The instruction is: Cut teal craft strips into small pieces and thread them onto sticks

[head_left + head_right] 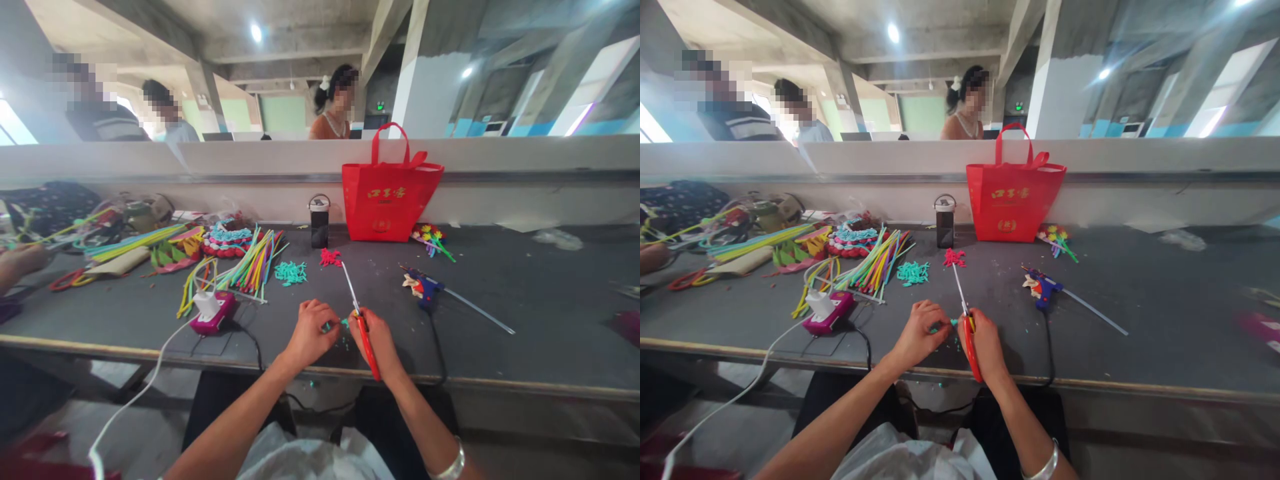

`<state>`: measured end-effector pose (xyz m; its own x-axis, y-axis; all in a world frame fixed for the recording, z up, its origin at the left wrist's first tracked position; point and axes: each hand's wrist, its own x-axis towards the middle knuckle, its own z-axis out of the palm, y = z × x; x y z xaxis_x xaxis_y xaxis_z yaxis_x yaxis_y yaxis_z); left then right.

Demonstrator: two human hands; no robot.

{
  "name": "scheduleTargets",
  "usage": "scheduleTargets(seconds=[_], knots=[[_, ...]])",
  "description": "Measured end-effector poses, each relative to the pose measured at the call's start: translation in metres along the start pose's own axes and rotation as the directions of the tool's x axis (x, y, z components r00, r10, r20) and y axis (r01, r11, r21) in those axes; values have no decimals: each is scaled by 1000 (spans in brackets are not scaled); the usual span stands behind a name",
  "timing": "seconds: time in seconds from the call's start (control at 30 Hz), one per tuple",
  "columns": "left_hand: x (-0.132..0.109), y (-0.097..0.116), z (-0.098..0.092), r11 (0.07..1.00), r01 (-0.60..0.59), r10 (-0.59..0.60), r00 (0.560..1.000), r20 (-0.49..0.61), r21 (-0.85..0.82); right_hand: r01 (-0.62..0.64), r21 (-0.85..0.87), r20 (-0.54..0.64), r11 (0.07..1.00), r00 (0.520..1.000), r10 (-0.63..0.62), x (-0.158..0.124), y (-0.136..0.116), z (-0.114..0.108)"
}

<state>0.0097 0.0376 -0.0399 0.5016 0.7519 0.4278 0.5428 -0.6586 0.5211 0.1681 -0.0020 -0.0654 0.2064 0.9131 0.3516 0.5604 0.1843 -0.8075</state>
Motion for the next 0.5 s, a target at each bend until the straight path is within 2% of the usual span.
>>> scheduleTargets(seconds=[0.13, 0.23, 0.4, 0.5], knots=[[-3, -7, -5, 960, 141, -158, 986, -54, -241, -70, 85, -25, 994, 997, 73, 0, 1, -2], [-3, -8, -3, 885, 233, -264, 964, -21, -402, -78, 110, -1, 991, 997, 79, 0, 0, -1], [-3, -5, 11, 895, 232, -236, 971, 36, -381, -28, 36, 52, 999, 998, 26, -1, -4, 1], [-4, -5, 15, 899, 237, -231, 971, 60, -368, -25, 23, 44, 999, 999, 24, -1, -4, 0]])
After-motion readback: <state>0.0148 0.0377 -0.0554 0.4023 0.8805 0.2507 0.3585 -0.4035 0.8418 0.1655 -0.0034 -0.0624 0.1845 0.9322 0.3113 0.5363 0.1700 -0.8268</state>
